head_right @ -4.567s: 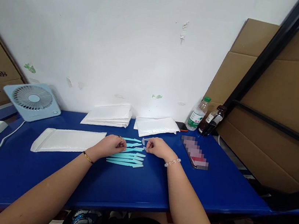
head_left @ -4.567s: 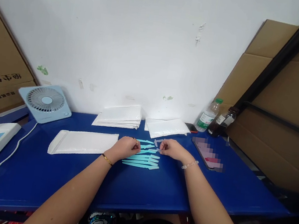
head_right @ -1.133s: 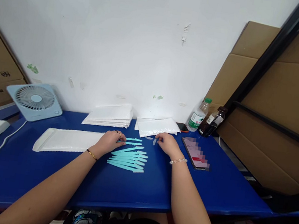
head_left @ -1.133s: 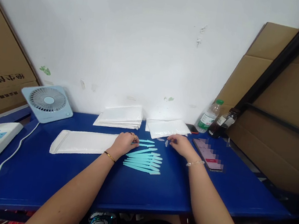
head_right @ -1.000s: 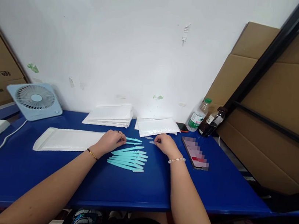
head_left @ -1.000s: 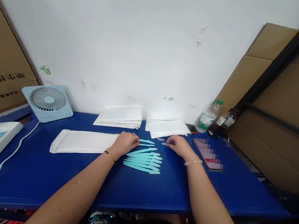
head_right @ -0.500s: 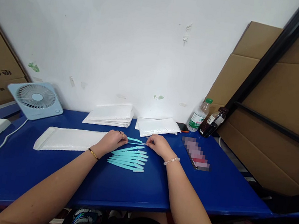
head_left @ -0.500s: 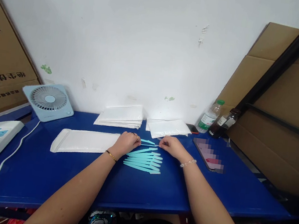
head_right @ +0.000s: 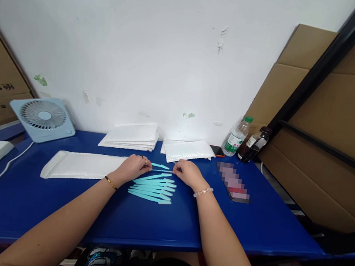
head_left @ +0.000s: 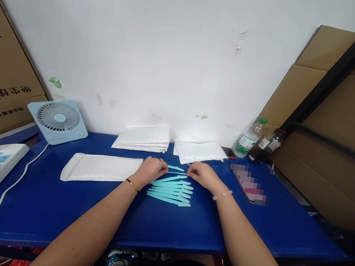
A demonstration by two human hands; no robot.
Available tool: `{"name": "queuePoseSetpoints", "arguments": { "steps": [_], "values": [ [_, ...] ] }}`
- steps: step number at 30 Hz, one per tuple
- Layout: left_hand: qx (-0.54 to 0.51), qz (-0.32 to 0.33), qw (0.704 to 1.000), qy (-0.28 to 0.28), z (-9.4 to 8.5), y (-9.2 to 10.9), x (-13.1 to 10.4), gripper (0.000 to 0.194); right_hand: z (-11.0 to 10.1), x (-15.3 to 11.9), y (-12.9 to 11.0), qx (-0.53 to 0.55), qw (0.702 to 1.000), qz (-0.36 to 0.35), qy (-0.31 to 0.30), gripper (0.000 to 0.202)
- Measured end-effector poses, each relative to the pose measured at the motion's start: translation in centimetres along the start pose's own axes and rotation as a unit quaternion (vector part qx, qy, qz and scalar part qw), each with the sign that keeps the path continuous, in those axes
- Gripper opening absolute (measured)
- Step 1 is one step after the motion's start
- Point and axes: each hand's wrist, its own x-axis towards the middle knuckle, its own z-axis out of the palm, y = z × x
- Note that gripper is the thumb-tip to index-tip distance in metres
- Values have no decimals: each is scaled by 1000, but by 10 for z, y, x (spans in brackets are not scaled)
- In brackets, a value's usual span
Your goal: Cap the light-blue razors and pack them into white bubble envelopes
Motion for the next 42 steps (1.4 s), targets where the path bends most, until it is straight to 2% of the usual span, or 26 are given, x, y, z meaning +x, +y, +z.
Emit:
{"name": "queuePoseSetpoints", "arguments": {
  "steps": [5, 7, 10, 12, 17, 21, 33, 42],
  "values": [
    [-13, 7, 1000, -10, 3, 2, 0, 19, 4, 1, 0, 27, 999, -20, -1, 12],
    [-24, -16, 1000, -9, 3, -1, 0, 21, 3, 2, 5, 19, 999, 11, 28, 13],
    [-21, -71, 997, 28, 5, -8, 1, 22, 5, 6, 15, -20, 993, 75, 89, 14],
    [-13, -95, 994, 44, 7, -12, 2, 21, 9, 9, 21, -31, 990, 95, 98, 14],
    [-17, -114, 993, 24, 12, -16, 6, 11, 15, 11, 27, 36, 991, 106, 75, 6],
    [-29, -112, 993, 23, 13, -16, 6, 10, 15, 8, 28, 103, 985, 123, 58, 11],
    [-49, -103, 993, 20, 16, -11, 7, 12, 15, 9, 17, 150, 981, 118, 34, 20],
    [-99, -104, 989, 23, 19, -14, 8, 10, 19, 13, 14, 166, 978, 124, 10, 17]
  ]
}}
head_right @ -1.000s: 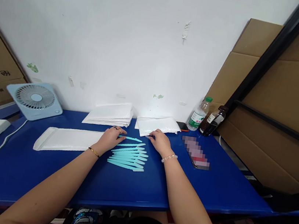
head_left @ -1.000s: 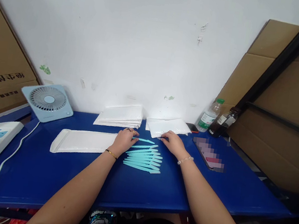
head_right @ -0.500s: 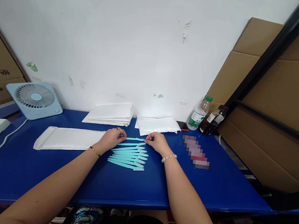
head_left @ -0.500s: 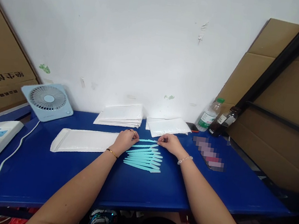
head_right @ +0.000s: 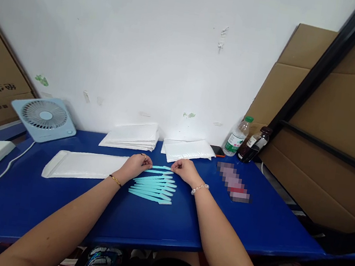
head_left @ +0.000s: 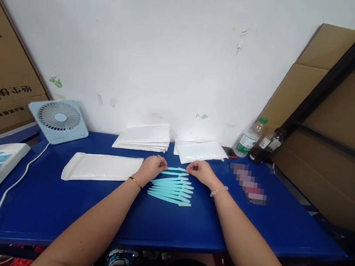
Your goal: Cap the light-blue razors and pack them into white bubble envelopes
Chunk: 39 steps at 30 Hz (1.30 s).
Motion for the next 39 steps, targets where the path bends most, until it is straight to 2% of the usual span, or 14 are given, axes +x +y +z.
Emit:
{"name": "queuePoseSetpoints", "arguments": {
  "steps": [3, 5, 8, 10, 12, 15, 18, 25, 29, 30, 32, 34, 35, 39],
  "values": [
    [-4, 0, 1000, -7, -4, 2, -3, 18, -2, -5, -8, -31, 999, -27, 14, 24],
    [-10, 17, 1000, -15, -10, 6, -8, 34, -5, -14, -16, -52, 996, -76, 1, 50],
    [13, 71, 994, -80, -18, 14, -19, 81, -4, -30, -30, -89, 983, -123, -102, 105],
    [48, 98, 986, -126, -20, 22, -28, 96, 0, -40, -41, -126, 971, -129, -154, 118],
    [83, 105, 982, -136, -19, 33, -37, 84, 5, -50, -50, -166, 964, -142, -153, 104],
    [139, 106, 978, -113, -11, 50, -52, 43, 15, -65, -60, -231, 951, -177, -106, 51],
    [192, 114, 971, -87, -1, 63, -65, 24, 25, -79, -66, -296, 932, -201, -67, 21],
    [200, 119, 967, -104, 4, 80, -80, 22, 39, -91, -79, -373, 905, -184, -87, 19],
    [186, 106, 974, -70, -9, 83, -91, 21, 41, -97, -85, -365, 919, -139, -59, 26],
    [167, 102, 980, -36, -15, 83, -95, 23, 41, -99, -85, -344, 929, -130, -42, 24],
    [91, 72, 989, 97, -27, 82, -104, 36, 41, -103, -84, -249, 962, -115, 11, 15],
    [-58, 28, 968, 241, -36, 83, -111, 53, 43, -106, -83, -87, 988, -101, 77, 11],
    [-152, 16, 948, 278, -38, 86, -112, 58, 46, -106, -83, 1, 990, -95, 107, 16],
    [-432, 70, 871, 223, -30, 111, -107, 68, 65, -106, -87, 207, 958, -120, 157, 26]
  ]
}}
